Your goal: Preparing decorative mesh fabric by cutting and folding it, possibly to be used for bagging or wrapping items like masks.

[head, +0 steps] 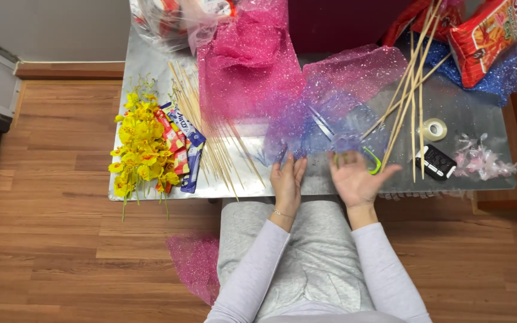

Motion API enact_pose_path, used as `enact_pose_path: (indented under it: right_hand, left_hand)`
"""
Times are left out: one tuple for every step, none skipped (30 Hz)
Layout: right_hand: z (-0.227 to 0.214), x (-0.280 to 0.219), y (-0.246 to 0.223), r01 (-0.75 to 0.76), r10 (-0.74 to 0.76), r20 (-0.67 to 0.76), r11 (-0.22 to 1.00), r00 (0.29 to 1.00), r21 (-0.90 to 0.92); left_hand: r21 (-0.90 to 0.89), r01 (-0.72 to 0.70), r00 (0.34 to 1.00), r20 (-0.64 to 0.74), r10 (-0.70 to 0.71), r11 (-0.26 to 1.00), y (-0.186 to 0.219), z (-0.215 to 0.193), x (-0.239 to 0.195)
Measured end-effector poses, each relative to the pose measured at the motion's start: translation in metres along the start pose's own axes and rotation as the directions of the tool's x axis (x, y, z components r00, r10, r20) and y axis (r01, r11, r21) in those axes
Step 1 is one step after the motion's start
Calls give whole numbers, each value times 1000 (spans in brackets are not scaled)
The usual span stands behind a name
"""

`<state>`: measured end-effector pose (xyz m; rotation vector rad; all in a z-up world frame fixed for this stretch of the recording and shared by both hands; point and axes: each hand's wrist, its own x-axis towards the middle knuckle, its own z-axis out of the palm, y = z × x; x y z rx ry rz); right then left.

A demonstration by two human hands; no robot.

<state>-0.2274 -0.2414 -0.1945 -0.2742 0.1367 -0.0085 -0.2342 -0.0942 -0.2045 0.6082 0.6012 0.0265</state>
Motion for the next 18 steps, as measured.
enact_pose_path:
  right_hand:
    - [-28,7,4,5,-5,-2,1000,1000,0]
    - [-56,13,8,-38,43,30,987,999,-155]
    - [-85,19,12,-76,97,51,948,994,-308]
    - [-61,10,21,-73,92,47,949,995,-307]
    - [-37,1,30,-69,31,-84,860,996,-505]
    - [-13,-7,40,-94,-57,-198,731,978,-676]
    - [-14,-4,40,-96,-58,-201,732,978,-675]
    - [-15,-2,41,-117,-142,-265,637,954,-762]
    - [-15,2,42,-149,-232,-313,534,921,-833]
    - [-38,11,37,-149,-233,-315,536,920,-831]
    - [-61,20,31,-117,-223,-306,598,926,-793]
    - [-84,28,26,-86,-214,-295,657,931,-749]
    - [-70,20,24,-88,-212,-295,657,931,-749]
    - [-57,12,23,-62,-167,-297,773,940,-631]
    - [-43,5,21,-41,-121,-290,867,949,-496]
    - [-30,-3,20,-44,-118,-289,867,950,-497]
    - [-16,-11,19,-54,-62,-274,917,960,-396]
    - [-3,-19,19,-68,-8,-253,955,967,-290]
  left_hand:
    - [3,4,1000,2,-4,1000,-5,0,-1]
    - [11,-1,1000,-8,1,1000,-11,1,-3]
    - [19,-5,1000,-21,5,1000,-17,1,-5]
    - [22,0,1000,-20,0,1000,-21,1,-8]
    - [79,-1,1000,8,0,997,-24,2,-11]
    - [136,-3,999,37,-2,991,-28,2,-14]
    - [139,-1,999,36,-4,990,-22,6,-22]
    - [144,17,999,44,-24,989,-16,10,-30]
    - [151,34,998,53,-43,988,-10,15,-38]
    - [154,35,998,53,-44,987,-4,13,-39]
    - [196,26,999,39,-35,980,2,11,-40]
    - [238,18,999,25,-25,971,9,9,-41]
    - [237,18,999,23,-24,971,16,8,-44]
    - [329,-42,998,57,24,943,23,7,-47]
    - [414,-104,993,95,71,904,30,6,-50]
    - [412,-105,993,92,73,905,29,1,-47]
    - [310,-115,989,127,79,944,28,-4,-45]
    - [205,-122,983,160,89,971,28,-9,-42]
